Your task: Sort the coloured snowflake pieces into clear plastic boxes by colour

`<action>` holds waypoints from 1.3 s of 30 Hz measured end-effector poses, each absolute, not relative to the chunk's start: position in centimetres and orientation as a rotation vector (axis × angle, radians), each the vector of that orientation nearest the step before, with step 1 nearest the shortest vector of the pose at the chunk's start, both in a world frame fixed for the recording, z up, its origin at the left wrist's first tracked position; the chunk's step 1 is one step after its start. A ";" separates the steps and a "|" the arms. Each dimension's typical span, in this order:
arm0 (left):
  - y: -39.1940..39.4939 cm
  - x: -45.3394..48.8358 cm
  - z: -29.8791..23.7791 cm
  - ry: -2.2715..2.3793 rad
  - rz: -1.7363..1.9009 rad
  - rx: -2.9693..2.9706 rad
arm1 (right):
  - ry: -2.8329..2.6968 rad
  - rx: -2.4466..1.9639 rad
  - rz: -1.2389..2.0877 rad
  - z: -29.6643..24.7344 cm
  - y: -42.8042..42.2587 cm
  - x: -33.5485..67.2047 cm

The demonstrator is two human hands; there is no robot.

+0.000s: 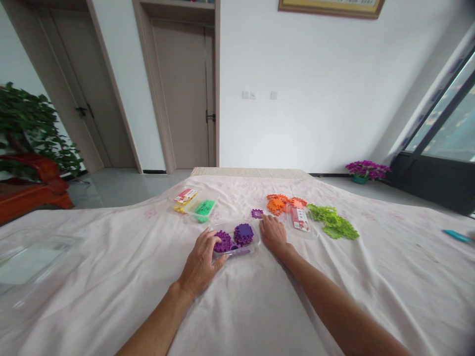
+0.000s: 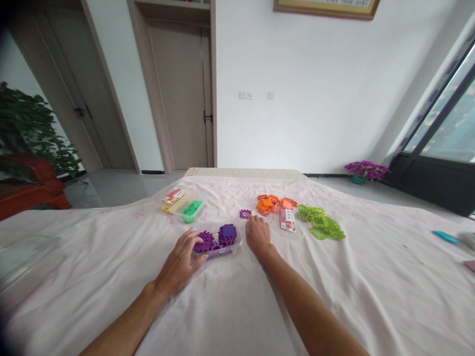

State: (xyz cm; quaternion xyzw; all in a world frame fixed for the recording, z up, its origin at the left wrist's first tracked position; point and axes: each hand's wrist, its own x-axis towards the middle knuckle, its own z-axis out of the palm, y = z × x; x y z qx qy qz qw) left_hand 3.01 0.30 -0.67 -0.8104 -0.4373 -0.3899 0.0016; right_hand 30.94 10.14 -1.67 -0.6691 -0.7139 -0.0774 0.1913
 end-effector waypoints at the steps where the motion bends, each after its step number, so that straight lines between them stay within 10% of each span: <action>1: 0.3 3.0 -0.7 -1.376 -1.223 -2.542 | -1.989 -1.875 -0.214 -1.7 10.7 31.2; 24: 0.7 2.8 -1.1 -1.396 -1.196 -2.554 | -2.060 -1.693 -0.098 -2.4 15.6 31.9; 39: 0.7 2.9 -1.0 -1.435 -1.145 -2.515 | -1.662 -0.993 0.591 1.4 8.6 30.3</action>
